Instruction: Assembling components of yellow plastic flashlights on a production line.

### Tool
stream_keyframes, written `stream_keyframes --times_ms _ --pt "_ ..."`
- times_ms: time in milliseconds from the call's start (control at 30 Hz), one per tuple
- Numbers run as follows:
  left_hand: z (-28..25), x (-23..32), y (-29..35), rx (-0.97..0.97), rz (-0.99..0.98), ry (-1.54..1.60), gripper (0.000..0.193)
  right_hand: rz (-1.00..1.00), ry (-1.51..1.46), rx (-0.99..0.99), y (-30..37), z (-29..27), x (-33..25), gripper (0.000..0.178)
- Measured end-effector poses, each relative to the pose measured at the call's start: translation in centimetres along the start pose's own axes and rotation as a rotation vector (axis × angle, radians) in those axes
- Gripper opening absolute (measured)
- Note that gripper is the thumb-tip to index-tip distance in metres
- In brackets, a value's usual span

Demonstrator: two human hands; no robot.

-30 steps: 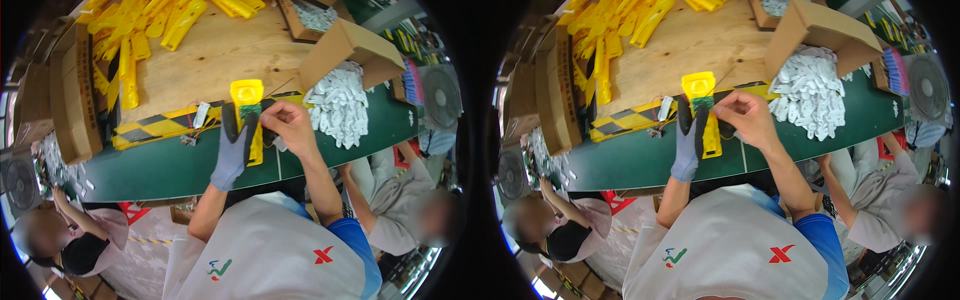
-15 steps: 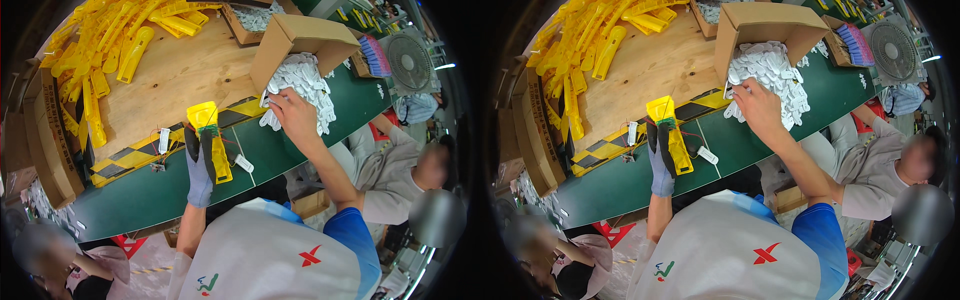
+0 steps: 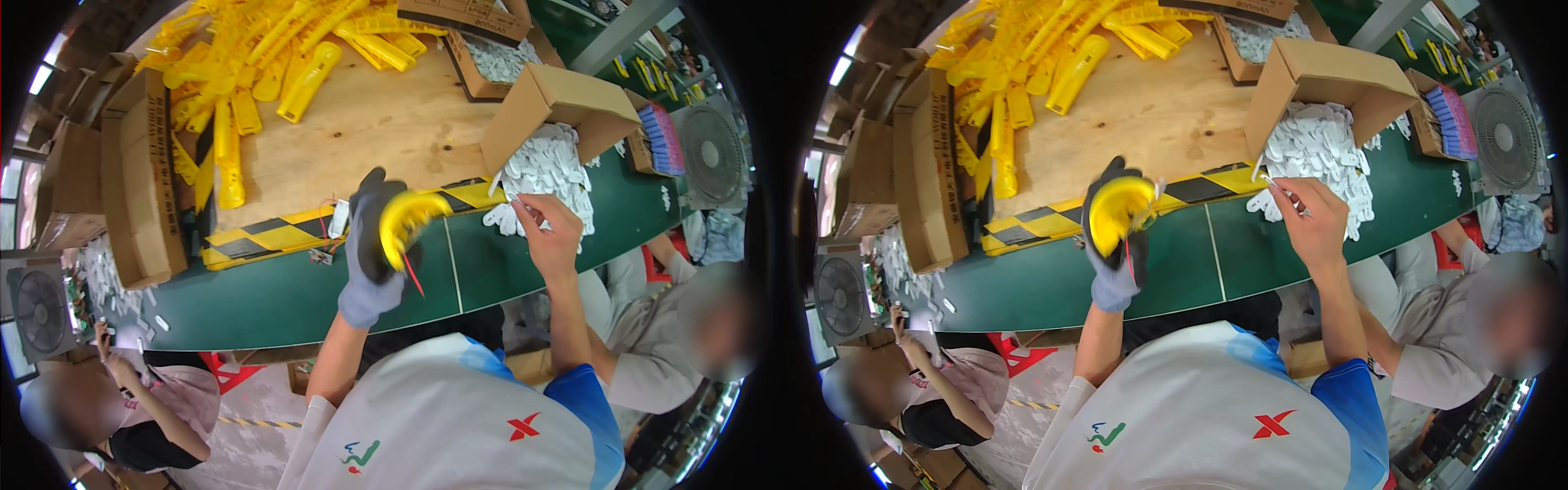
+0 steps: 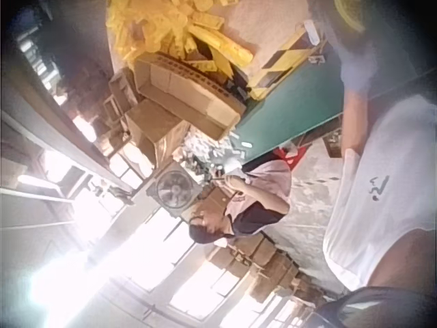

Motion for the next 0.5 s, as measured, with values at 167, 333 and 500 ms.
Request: stream_keyframes --times_ms 167,333,500 --pt "1.3 -2.8 0.4 0.157 -0.258 0.407 0.043 0.117 -0.505 0.222 -2.9 4.5 -5.1 0.012" --pt "1.7 -1.0 -0.1 0.228 -0.295 0.411 0.042 0.324 -1.04 -0.023 -5.1 8.7 -7.2 0.016" --pt "1.5 -0.5 -1.5 0.252 -0.315 0.138 0.037 0.339 -1.034 -0.067 -4.2 8.4 -8.3 0.016"
Point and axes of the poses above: each hand's wrist, its own y-axis away from the middle knuckle, its own z-axis out of the palm, x = y × z, the point moved 1 cm from there along -y, towards the middle knuckle, and after that the axes turned 7 degrees about -z, right-handed, at the moved point
